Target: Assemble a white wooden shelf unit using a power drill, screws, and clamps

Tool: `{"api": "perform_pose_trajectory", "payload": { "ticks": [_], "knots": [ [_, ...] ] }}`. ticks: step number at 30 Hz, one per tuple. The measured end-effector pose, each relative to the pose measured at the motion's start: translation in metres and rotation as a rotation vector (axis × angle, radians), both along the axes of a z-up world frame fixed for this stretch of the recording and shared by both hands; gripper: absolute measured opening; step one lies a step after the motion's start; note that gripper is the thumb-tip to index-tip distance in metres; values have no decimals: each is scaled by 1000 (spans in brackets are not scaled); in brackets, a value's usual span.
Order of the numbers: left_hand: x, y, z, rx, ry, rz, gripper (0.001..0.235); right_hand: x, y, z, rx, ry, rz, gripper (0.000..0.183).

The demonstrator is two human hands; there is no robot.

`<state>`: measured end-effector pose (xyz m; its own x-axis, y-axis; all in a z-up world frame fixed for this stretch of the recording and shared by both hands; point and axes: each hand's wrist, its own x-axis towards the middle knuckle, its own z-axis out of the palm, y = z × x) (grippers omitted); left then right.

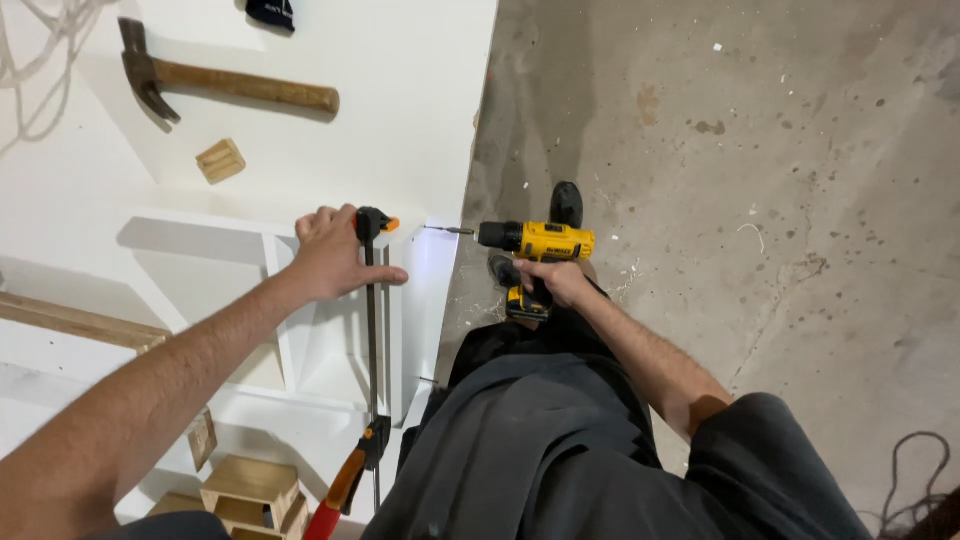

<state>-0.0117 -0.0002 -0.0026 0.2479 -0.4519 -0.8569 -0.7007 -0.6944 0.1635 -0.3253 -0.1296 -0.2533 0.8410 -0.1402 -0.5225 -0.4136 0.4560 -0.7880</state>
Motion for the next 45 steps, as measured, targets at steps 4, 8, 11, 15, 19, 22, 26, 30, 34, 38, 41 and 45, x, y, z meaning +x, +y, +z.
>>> {"api": "perform_pose_trajectory", "payload": {
  "ticks": [4, 8, 11, 15, 19, 22, 26, 30, 34, 38, 41, 45],
  "knots": [
    [0, -1, 0, -4, 18, -3, 85, -6, 2, -23, -51, -17, 115, 58],
    [1, -1, -1, 2, 9, -2, 85, -3, 1, -17, -19, -2, 112, 58],
    [2, 0, -3, -9, 13, 4, 84, -4, 3, -19, 44, 19, 95, 58],
    [2, -4, 2, 24, 13, -2, 82, -2, 2, -27, 12, 0, 146, 56],
    [3, -3, 1, 20, 14, 0, 84, 6, -3, -16, -71, -19, 209, 56],
    [3, -4, 2, 8, 21, 4, 85, 7, -3, -17, -19, -6, 179, 56],
    [3, -5, 3, 18, 27, 4, 85, -4, 5, -47, -167, -131, 238, 50],
    [3, -6, 4, 21, 26, -1, 86, -7, 8, -63, -244, -261, 250, 48],
    [3, -5, 2, 27, 17, -19, 87, -13, 10, -74, -282, -330, 241, 41],
    [3, -5, 3, 15, 17, -2, 88, -9, 14, -78, -231, -279, 237, 45],
    [3, -5, 2, 20, 16, -1, 88, -3, 11, -66, -175, -214, 218, 51],
    [4, -6, 3, 34, 13, -1, 87, 2, 10, -57, -132, -190, 196, 53]
  ]
}}
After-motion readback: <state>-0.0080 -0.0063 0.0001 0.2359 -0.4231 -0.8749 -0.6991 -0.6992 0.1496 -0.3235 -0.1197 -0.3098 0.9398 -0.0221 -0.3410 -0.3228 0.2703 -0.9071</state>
